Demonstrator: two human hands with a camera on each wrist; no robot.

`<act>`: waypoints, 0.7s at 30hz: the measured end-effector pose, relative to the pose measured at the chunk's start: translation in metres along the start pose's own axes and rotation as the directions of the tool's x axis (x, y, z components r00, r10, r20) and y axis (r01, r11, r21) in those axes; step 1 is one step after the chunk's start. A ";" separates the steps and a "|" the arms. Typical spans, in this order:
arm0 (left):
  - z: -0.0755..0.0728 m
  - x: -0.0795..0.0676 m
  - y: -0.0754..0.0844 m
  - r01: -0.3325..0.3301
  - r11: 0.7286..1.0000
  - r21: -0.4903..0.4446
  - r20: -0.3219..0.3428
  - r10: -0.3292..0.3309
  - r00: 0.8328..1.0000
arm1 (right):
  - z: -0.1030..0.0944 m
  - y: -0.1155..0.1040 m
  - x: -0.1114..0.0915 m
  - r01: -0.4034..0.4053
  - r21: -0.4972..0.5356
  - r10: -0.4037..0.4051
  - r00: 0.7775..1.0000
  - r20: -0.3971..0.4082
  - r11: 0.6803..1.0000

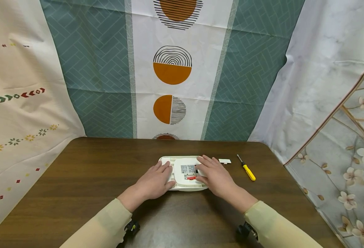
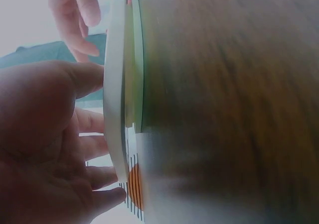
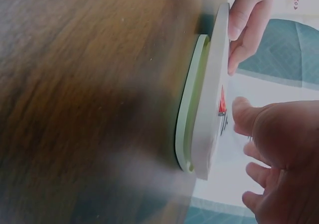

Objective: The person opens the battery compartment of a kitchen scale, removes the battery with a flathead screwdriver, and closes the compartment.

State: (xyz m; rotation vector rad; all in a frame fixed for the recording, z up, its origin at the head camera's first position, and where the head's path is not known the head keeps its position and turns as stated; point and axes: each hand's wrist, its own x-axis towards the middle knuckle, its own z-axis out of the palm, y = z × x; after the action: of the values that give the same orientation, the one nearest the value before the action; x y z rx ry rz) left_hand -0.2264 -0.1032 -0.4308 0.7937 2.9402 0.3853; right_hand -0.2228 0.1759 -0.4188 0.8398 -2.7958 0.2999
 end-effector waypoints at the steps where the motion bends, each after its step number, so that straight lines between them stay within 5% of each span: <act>1: 0.000 0.000 0.000 0.001 1.000 0.001 0.000 -0.001 1.000 | 0.000 -0.001 0.001 0.001 0.005 -0.001 1.000 0.007 1.000; 21: -0.003 -0.001 0.001 0.005 1.000 -0.016 0.000 -0.005 1.000 | 0.004 -0.009 0.012 0.015 0.005 -0.015 0.998 0.055 1.000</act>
State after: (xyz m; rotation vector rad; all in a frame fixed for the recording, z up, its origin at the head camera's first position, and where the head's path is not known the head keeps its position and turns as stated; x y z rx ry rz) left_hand -0.2250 -0.1034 -0.4275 0.7839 2.9352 0.4082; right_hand -0.2286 0.1613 -0.4183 0.8831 -2.8387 0.2858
